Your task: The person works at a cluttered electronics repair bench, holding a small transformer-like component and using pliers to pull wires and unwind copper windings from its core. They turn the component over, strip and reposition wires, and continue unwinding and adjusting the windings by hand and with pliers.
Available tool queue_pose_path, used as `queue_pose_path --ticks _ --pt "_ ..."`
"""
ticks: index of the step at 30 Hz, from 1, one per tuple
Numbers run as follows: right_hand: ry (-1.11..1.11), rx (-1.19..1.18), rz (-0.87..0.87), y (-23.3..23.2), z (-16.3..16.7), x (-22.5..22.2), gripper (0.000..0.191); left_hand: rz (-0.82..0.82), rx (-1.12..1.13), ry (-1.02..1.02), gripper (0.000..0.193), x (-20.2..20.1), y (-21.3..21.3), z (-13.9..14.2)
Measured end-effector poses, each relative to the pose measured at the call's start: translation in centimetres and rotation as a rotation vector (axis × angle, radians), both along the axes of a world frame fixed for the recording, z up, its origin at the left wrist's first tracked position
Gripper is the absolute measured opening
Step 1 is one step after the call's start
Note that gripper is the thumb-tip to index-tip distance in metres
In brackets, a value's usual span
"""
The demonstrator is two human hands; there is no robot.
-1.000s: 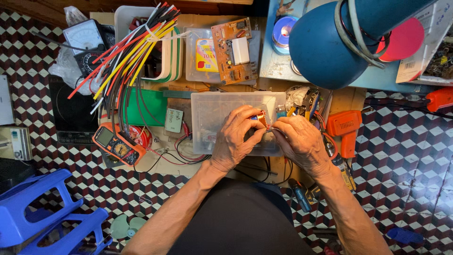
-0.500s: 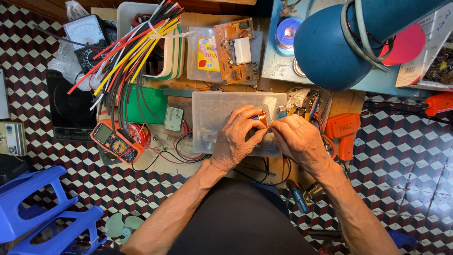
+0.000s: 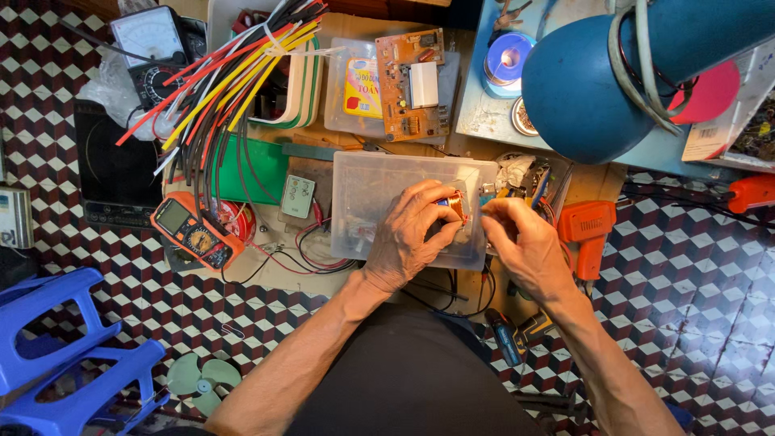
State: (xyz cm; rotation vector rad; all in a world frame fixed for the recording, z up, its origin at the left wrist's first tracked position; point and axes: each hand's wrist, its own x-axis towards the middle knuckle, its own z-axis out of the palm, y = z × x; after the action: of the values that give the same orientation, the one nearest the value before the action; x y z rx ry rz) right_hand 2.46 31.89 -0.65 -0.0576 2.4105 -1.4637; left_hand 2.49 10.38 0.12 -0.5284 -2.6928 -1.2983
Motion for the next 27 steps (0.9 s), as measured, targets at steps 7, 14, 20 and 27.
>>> queue_pose_path --ticks 7,14,20,27 --pt "0.653 0.215 0.291 -0.6 0.8 -0.7 0.027 0.002 0.015 -0.020 0.015 0.1 -0.1 0.2" --pt "0.685 0.198 0.336 -0.4 0.7 -1.1 0.029 0.004 0.017 -0.001 0.016 0.0 0.0 0.2" --pt "0.715 0.233 0.403 -0.5 0.6 -1.3 0.031 -0.007 0.019 -0.001 0.016 -0.1 -0.1 0.1" --pt "0.688 0.209 0.408 -0.3 0.8 -1.3 0.030 -0.020 0.030 -0.013 0.016 -0.1 -0.1 0.0"
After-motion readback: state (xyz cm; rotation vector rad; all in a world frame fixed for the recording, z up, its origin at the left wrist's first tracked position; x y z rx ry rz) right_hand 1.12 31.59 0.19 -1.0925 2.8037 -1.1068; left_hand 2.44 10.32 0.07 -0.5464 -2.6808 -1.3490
